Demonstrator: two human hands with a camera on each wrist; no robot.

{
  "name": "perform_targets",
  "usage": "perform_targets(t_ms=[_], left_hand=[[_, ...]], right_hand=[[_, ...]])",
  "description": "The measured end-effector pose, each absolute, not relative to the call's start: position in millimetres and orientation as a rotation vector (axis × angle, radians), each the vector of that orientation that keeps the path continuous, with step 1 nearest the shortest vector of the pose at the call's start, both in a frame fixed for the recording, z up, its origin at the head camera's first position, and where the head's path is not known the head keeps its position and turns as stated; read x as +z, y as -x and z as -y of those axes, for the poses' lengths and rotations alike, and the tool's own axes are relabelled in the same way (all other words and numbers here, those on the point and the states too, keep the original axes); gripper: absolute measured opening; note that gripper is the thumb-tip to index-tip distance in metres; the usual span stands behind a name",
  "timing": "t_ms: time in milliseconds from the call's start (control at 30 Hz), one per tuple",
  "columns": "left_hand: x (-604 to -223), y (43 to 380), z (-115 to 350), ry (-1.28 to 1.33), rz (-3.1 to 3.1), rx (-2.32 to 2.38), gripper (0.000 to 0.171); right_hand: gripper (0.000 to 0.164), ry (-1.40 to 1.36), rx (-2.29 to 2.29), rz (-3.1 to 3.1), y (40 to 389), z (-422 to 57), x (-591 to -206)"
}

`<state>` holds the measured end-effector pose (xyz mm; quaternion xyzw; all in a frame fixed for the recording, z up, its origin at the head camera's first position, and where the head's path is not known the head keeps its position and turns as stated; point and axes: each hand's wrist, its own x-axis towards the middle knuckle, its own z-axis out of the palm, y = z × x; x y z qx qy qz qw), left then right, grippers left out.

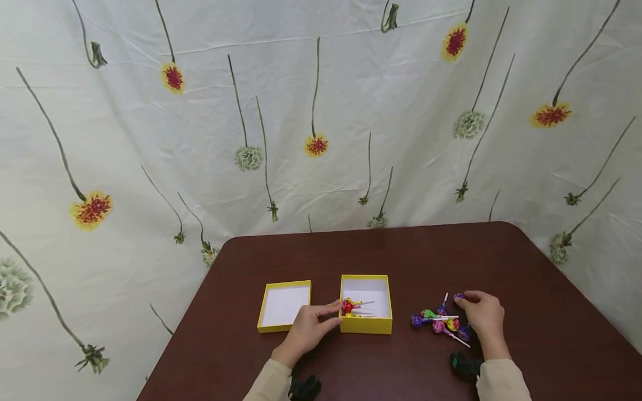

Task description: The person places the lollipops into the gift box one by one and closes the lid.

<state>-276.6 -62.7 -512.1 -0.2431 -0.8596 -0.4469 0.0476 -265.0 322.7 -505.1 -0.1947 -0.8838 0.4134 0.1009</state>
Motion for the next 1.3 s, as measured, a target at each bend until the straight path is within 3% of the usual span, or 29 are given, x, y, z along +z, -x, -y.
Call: perform_targets(t_ms=[567, 967, 1300], left_hand=[[-511.8, 277.7, 63.2, 0.737, 2.642, -1.353, 0.037], [-513.6, 275.5, 63.2, 0.729, 2.651, -1.370, 0.036], [-510.5, 273.8, 63.8, 0.735, 2.641, -1.420, 0.037]], right_hand=[[0.047, 0.651, 1.283, 2.555, 267.2, -320.4, -507.3], [0.036, 0.626, 1.269, 2.556, 267.0, -324.1, -510.4], [0.043, 0.585, 1.296, 2.580, 268.4, -325.2, -509.9]])
